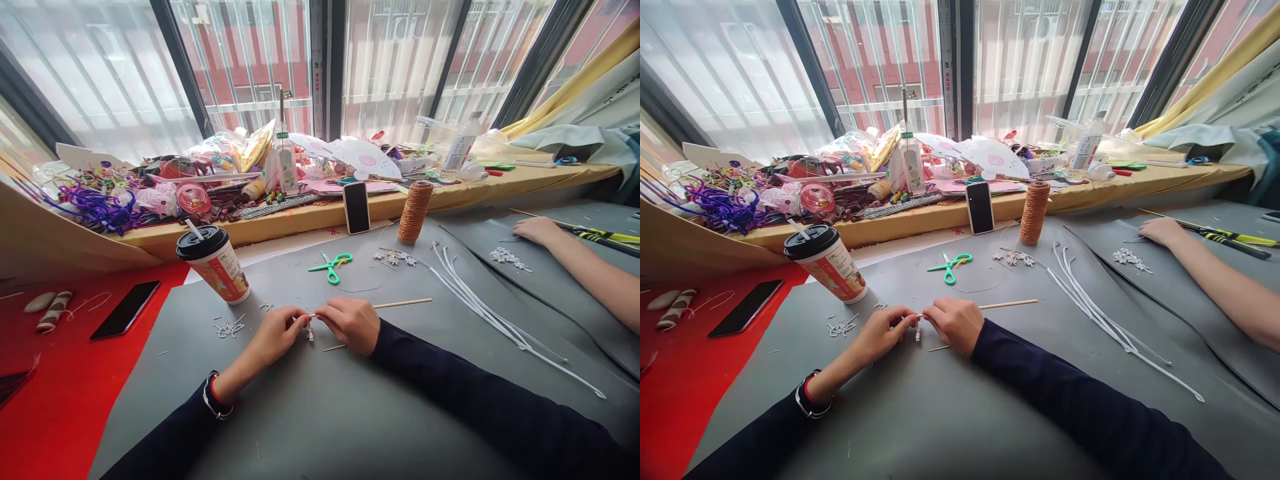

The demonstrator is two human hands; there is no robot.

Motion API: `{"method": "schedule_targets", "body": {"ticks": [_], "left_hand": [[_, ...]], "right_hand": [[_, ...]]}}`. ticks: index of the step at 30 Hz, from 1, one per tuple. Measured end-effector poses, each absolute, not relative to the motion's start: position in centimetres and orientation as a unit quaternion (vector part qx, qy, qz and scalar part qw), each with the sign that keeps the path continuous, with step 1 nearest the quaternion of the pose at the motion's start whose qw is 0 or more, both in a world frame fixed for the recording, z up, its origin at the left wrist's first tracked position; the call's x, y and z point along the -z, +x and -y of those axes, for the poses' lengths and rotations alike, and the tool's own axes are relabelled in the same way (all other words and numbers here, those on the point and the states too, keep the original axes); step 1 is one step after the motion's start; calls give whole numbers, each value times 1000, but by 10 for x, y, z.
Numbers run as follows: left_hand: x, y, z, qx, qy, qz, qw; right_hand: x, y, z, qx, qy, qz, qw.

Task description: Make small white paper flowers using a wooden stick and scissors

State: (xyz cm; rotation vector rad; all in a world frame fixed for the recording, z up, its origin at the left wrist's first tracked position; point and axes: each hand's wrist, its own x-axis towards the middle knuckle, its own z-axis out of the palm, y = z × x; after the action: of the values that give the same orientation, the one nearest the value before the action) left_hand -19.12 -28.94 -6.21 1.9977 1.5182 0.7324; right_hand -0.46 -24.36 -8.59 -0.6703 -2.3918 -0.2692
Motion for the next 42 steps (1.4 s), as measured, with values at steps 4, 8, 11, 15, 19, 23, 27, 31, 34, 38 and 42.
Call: {"method": "schedule_targets", "body": {"ticks": [4, 8, 11, 15, 19, 23, 27, 31, 34, 38, 42], "left_hand": [[60, -191, 291, -269, 741, -553, 267], [61, -194, 289, -282, 731, -534, 317], [62, -197, 287, -295, 717, -519, 360], [60, -200, 284, -288, 702, -505, 411], [57, -201, 285, -278, 713, -517, 384], [58, -200, 287, -275, 720, -521, 366], [62, -200, 286, -284, 714, -518, 375], [63, -199, 286, -288, 711, -514, 385], [63, -199, 286, -289, 711, -513, 385], [62, -199, 287, -292, 712, -518, 374], [62, -198, 289, -294, 718, -528, 345]], "right_hand": [[84, -5, 245, 118, -238, 913, 310], [84, -7, 246, 129, -228, 912, 315], [85, -8, 245, 132, -225, 912, 316], [86, -8, 245, 125, -233, 909, 322], [84, -8, 247, 126, -232, 906, 331], [82, -9, 248, 121, -235, 905, 333], [83, -8, 247, 114, -256, 908, 312], [86, -6, 246, 83, -279, 912, 289], [87, -6, 246, 55, -285, 915, 281], [87, -7, 249, 42, -295, 912, 283], [86, -9, 251, 55, -293, 909, 292]]}}
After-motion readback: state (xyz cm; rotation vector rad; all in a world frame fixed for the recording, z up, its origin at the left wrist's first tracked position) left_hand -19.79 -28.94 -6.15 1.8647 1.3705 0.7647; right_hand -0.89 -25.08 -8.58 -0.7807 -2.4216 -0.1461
